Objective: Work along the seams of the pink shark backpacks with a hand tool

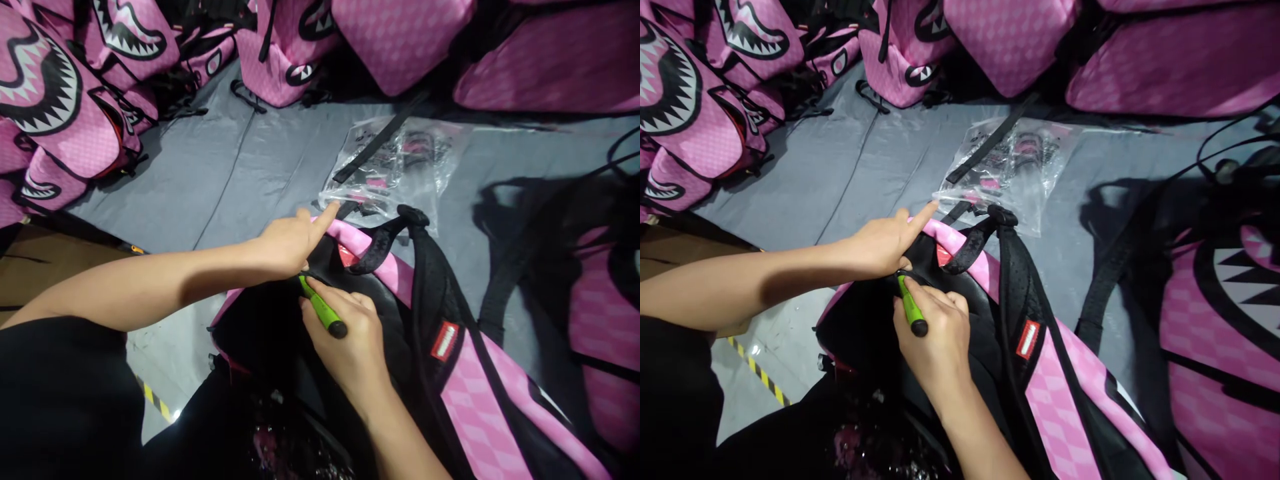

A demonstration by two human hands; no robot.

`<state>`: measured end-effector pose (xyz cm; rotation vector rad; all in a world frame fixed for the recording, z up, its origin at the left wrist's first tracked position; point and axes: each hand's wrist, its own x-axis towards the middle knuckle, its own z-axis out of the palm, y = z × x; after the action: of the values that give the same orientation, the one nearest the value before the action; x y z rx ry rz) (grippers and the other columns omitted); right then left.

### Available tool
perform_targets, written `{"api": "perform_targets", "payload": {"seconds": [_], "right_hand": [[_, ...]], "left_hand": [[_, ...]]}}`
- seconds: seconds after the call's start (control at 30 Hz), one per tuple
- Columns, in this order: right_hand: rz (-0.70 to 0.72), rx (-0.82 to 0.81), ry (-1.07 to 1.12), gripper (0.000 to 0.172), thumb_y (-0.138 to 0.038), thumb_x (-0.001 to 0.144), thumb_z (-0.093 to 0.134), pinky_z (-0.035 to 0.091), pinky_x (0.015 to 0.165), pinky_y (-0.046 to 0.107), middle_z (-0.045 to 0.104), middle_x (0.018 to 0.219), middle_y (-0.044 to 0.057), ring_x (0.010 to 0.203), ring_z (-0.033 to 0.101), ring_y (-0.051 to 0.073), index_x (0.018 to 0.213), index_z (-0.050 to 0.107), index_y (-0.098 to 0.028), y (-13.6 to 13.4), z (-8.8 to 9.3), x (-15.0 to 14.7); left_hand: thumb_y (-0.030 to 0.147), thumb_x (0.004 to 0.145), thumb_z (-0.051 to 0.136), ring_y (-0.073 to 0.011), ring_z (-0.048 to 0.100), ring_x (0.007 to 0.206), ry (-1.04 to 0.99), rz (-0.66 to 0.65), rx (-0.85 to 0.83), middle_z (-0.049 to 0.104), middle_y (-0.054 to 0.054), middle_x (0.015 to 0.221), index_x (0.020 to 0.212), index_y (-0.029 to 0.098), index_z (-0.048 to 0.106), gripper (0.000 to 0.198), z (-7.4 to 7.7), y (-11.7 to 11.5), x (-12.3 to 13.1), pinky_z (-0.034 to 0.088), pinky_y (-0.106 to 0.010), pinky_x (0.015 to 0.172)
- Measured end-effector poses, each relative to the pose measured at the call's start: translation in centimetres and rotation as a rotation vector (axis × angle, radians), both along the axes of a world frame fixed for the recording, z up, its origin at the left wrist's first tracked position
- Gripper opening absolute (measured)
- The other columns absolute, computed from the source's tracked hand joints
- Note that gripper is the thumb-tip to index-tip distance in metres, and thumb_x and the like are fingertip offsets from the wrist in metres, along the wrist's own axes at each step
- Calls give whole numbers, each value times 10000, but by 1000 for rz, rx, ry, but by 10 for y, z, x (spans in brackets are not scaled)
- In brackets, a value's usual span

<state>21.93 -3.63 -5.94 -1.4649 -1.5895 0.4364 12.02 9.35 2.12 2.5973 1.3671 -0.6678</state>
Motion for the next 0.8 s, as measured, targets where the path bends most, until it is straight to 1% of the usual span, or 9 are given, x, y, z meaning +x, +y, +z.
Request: {"api": "perform_targets", "payload": {"seconds": [0.13,0.27,0.4,0.53,0.6,0.67,0.8], "right_hand": [[-32,-1,-6,199,-229,879,613,418,769,363,778,952,59,806,729,200,1023,739,-175,0,2,2],[48,-38,28,220,-231,878,637,434,761,358,776,982,47,813,723,193,1072,729,-181,-3,1,6],[31,-27,22,233,-241,894,630,452,800,382,770,1005,58,841,716,203,1103,712,-179,-6,1,10],[68,-70,37,265,-339,900,654,453,798,398,769,1017,56,841,710,216,1122,705,-204,-6,6,10],[73,-80,58,245,-346,912,638,453,790,390,770,1000,48,820,706,206,1104,708,-210,-6,8,11],[51,-87,70,213,-302,914,618,459,799,379,768,979,39,808,698,193,1089,700,-212,-6,10,11],[-22,-126,75,156,-281,856,668,473,801,372,743,836,2,743,666,186,998,669,-215,-6,10,10]], "left_hand": [[247,816,706,-238,661,969,-15,-14,3,516,-164,1280,1579,218,-9,1045,1,-1,-2,505,-301,785],[238,834,685,-231,655,982,-31,-18,4,517,-156,1274,1579,224,-9,1018,2,-1,-4,503,-301,805],[235,819,694,-233,655,964,-47,-23,-1,516,-158,1270,1577,220,6,1024,3,-2,-5,508,-308,792],[214,827,676,-237,655,984,-39,-17,-4,519,-157,1275,1576,232,10,1002,6,-4,-4,507,-313,806],[202,830,668,-235,658,983,-22,-1,-12,515,-160,1284,1576,236,9,995,9,-4,-3,506,-311,807],[198,831,662,-232,661,977,-18,6,-17,513,-160,1290,1575,238,13,987,10,-4,-2,504,-304,803],[216,834,659,-234,660,975,-33,6,-24,514,-153,1288,1574,245,11,984,8,-3,-3,499,-295,791]]}}
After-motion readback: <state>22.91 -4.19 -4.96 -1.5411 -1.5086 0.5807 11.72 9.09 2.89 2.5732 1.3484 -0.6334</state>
